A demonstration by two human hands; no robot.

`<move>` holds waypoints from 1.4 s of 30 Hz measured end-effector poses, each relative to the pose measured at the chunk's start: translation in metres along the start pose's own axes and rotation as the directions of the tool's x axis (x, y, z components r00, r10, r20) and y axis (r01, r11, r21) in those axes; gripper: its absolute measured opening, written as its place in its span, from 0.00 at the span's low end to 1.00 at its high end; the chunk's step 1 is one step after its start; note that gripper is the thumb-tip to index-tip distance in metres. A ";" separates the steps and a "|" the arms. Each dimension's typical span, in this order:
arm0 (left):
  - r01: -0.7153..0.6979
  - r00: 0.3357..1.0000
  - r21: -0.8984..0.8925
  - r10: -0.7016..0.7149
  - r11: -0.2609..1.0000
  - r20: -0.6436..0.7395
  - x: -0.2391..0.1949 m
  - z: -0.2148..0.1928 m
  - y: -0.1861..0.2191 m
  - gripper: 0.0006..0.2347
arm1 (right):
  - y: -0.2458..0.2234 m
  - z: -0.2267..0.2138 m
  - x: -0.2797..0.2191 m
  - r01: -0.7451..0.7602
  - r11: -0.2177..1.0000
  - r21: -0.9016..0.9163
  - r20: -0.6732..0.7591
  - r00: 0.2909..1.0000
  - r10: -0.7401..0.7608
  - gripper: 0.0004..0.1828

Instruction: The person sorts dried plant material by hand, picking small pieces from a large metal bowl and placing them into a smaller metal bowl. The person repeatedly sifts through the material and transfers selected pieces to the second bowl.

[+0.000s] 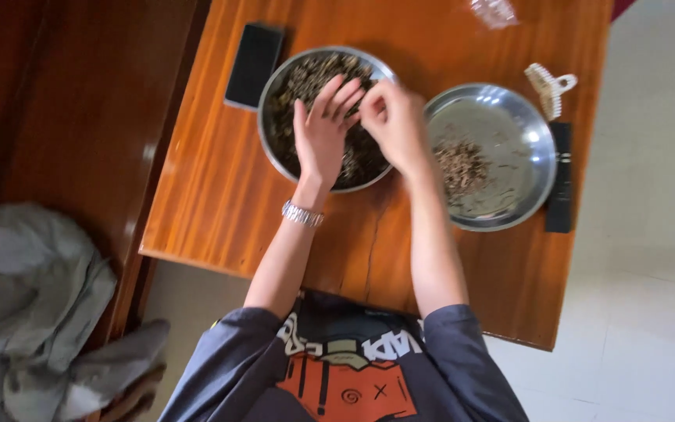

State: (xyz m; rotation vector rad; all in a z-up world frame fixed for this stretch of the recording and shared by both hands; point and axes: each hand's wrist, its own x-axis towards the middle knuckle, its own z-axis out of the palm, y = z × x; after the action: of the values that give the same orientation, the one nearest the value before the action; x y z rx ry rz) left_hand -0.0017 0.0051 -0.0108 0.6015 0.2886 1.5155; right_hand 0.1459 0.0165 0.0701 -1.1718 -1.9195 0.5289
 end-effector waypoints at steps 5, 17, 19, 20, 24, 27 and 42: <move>-0.023 1.000 0.040 0.023 0.999 0.008 -0.003 0.007 0.006 0.29 | -0.006 -0.033 -0.003 0.047 0.997 0.061 0.037 0.998 -0.049 0.09; -0.044 0.999 0.128 0.041 0.991 0.030 -0.003 0.013 0.006 0.30 | 0.021 -0.128 -0.046 -0.220 0.938 -0.268 0.030 0.971 0.237 0.05; -0.039 0.999 0.138 0.036 0.990 0.027 -0.003 0.012 0.005 0.30 | 0.025 -0.130 -0.049 -0.262 0.937 -0.233 0.002 0.963 0.270 0.05; -0.038 0.999 0.133 0.035 0.990 0.031 -0.003 0.011 0.005 0.30 | 0.024 -0.130 -0.048 -0.277 0.918 -0.285 0.008 0.957 0.291 0.06; -0.051 0.998 0.121 0.047 0.991 0.038 -0.003 0.010 0.004 0.30 | 0.013 -0.122 -0.041 -0.268 0.901 -0.341 0.055 0.951 0.304 0.05; -0.082 0.996 0.196 0.085 0.977 -0.004 0.000 0.006 0.001 0.28 | 0.012 -0.114 -0.037 -0.185 0.933 -0.307 0.124 0.965 0.232 0.06; -0.425 0.882 0.815 -0.381 -0.394 0.276 -0.011 0.016 0.029 0.25 | -0.013 -0.110 -0.038 -0.334 0.795 -0.506 0.138 0.879 0.457 0.15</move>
State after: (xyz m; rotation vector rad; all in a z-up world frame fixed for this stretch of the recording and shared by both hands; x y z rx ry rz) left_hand -0.0181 -0.0102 0.0158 2.5105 1.3293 0.5145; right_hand 0.2372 -0.0295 0.1274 -1.9396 -2.0894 0.4594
